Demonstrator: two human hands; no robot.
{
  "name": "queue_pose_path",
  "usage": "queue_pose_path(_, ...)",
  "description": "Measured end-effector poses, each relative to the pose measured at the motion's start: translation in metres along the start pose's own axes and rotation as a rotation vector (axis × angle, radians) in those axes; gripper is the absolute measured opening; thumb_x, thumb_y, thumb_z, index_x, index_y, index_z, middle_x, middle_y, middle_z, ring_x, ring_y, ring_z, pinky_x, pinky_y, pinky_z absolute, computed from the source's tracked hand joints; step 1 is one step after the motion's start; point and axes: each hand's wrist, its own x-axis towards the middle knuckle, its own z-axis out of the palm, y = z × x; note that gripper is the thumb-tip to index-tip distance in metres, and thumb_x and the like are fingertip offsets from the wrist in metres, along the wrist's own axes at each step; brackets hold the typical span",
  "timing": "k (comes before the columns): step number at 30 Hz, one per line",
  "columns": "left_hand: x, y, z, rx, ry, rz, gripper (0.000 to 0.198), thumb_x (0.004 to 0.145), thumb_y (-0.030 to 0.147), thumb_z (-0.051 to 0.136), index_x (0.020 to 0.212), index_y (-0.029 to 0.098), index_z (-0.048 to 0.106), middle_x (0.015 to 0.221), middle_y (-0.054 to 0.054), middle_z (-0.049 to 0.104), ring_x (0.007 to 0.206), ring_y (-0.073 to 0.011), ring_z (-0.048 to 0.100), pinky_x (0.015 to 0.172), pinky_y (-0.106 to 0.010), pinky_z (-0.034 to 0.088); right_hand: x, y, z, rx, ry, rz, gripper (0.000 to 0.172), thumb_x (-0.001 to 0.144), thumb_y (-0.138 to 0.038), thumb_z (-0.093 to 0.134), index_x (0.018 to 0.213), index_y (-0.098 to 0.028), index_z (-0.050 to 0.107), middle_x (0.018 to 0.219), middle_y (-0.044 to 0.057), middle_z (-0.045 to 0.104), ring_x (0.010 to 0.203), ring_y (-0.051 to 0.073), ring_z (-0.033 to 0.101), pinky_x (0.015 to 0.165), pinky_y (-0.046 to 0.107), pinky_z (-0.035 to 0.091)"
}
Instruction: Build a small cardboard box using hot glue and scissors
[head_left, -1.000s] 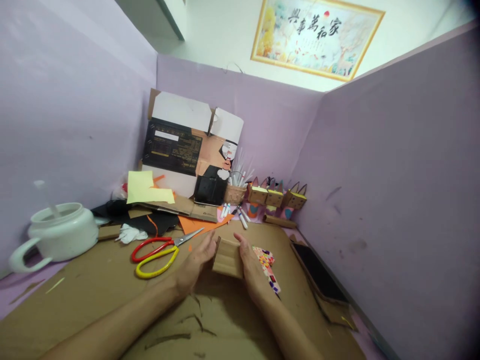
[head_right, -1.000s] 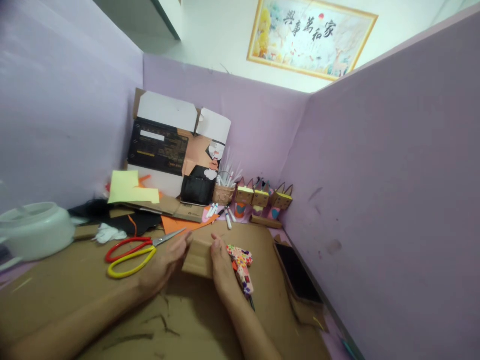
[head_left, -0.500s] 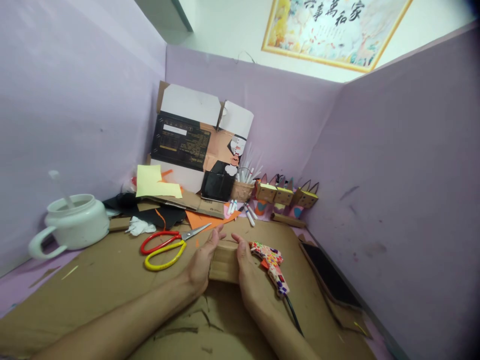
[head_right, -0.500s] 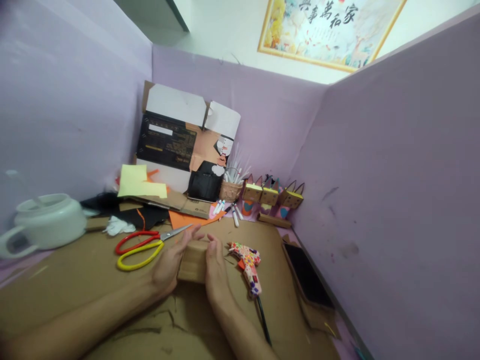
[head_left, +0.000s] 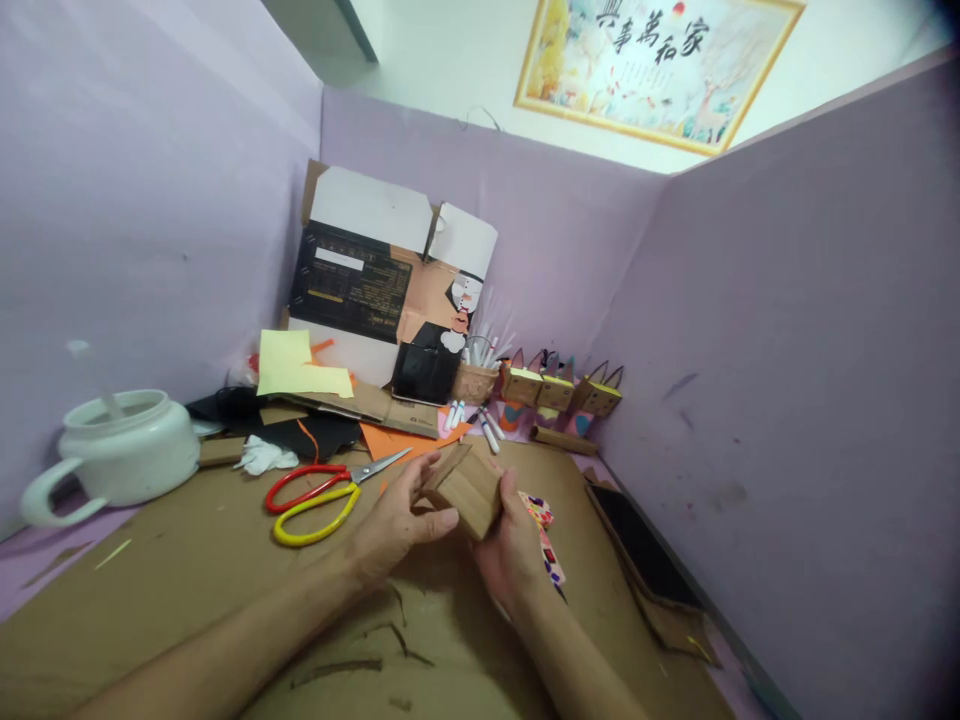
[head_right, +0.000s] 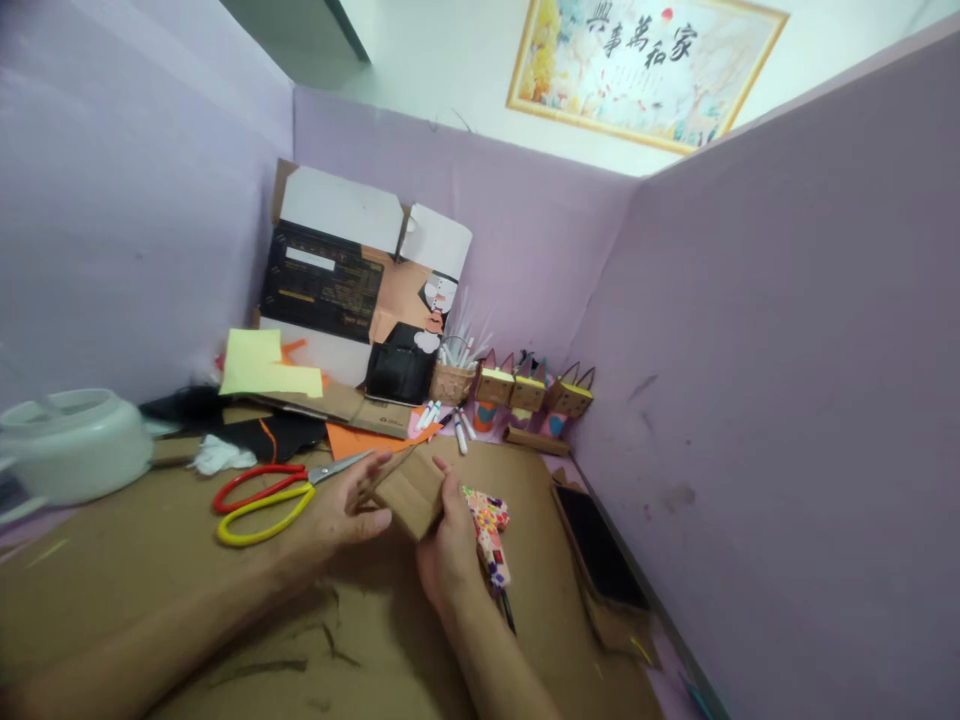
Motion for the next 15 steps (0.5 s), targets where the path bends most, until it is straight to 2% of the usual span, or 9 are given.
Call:
queue_pose_path(5, -0.003, 0.012, 0.002, -0.020, 0.074, -0.072, 0.064, 0.061, 0.027, 0.072, 0.119, 0.015, 0.048, 0.108, -0.010, 0.063, 0.101, -0.0278, 0.057, 0.083, -0.035, 0.044, -0.011, -0.004, -0.003, -0.026, -0.107, -0.061, 0.041, 0.071, -0.043, 0.068, 0.107, -0.025, 0.060, 0.111, 0.005, 0.067, 0.111, 0.026, 0.056, 0.089, 0.039, 0.046)
queue_pose_path(11, -0.006, 0.024, -0.003, -0.021, 0.090, -0.188, 0.053, 0.056, 0.018, 0.059, 0.109, 0.018, 0.055, 0.100, -0.006, 0.063, 0.092, -0.0243, 0.058, 0.075, -0.032, 0.045, -0.013, -0.007, -0.014, -0.254, -0.143, -0.071, 0.057, 0.066, -0.039, 0.075, 0.117, -0.022, 0.056, 0.127, 0.007, 0.057, 0.123, 0.029, 0.046, 0.097, 0.038, 0.041)
queue_pose_path(15, -0.004, 0.017, -0.002, 0.008, 0.124, -0.174, 0.048, 0.059, 0.021, 0.064, 0.106, 0.020, 0.054, 0.094, -0.004, 0.061, 0.088, -0.0230, 0.059, 0.076, -0.035, 0.046, -0.013, -0.005, -0.013, -0.294, -0.155, -0.054, 0.055, 0.067, -0.034, 0.074, 0.117, -0.023, 0.055, 0.121, 0.007, 0.060, 0.115, 0.028, 0.053, 0.091, 0.038, 0.045)
